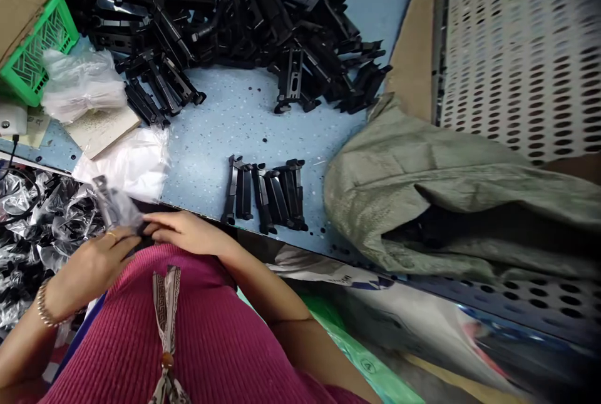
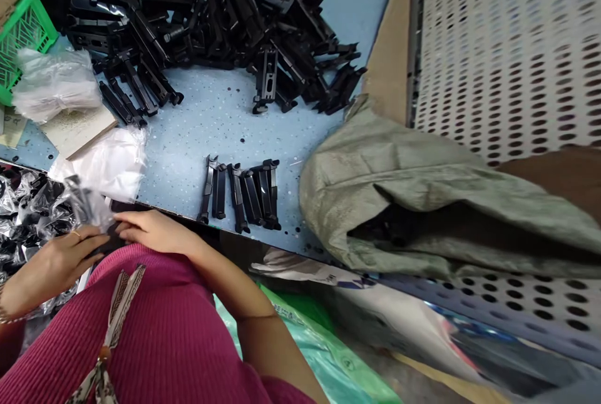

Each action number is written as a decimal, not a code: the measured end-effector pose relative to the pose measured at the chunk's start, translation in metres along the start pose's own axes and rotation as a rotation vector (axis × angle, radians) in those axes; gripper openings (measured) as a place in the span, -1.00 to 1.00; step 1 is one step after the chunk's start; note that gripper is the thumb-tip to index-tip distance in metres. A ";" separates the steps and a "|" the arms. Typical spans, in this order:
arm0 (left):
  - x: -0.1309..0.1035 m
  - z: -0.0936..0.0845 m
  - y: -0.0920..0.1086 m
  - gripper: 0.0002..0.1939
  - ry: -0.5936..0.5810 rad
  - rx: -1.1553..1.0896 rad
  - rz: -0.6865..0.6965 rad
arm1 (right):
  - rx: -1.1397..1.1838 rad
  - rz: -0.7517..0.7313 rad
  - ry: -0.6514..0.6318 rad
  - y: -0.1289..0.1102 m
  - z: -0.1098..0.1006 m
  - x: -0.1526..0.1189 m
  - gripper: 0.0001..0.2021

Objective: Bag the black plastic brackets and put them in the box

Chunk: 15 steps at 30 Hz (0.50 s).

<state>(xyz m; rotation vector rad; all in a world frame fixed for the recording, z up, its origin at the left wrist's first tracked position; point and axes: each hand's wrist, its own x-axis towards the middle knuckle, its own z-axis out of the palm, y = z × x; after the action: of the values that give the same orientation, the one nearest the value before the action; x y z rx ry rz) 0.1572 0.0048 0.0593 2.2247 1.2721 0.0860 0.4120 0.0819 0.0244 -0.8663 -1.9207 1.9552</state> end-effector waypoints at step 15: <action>0.062 0.036 -0.054 -0.64 0.128 0.030 -0.423 | -0.982 0.906 0.407 0.013 -0.077 -0.078 -0.63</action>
<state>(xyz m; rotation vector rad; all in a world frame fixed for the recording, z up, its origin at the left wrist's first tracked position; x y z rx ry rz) 0.1615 0.0596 -0.0115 1.9517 1.7959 0.0472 0.5203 0.0982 0.0337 -2.4816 -2.3782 0.7780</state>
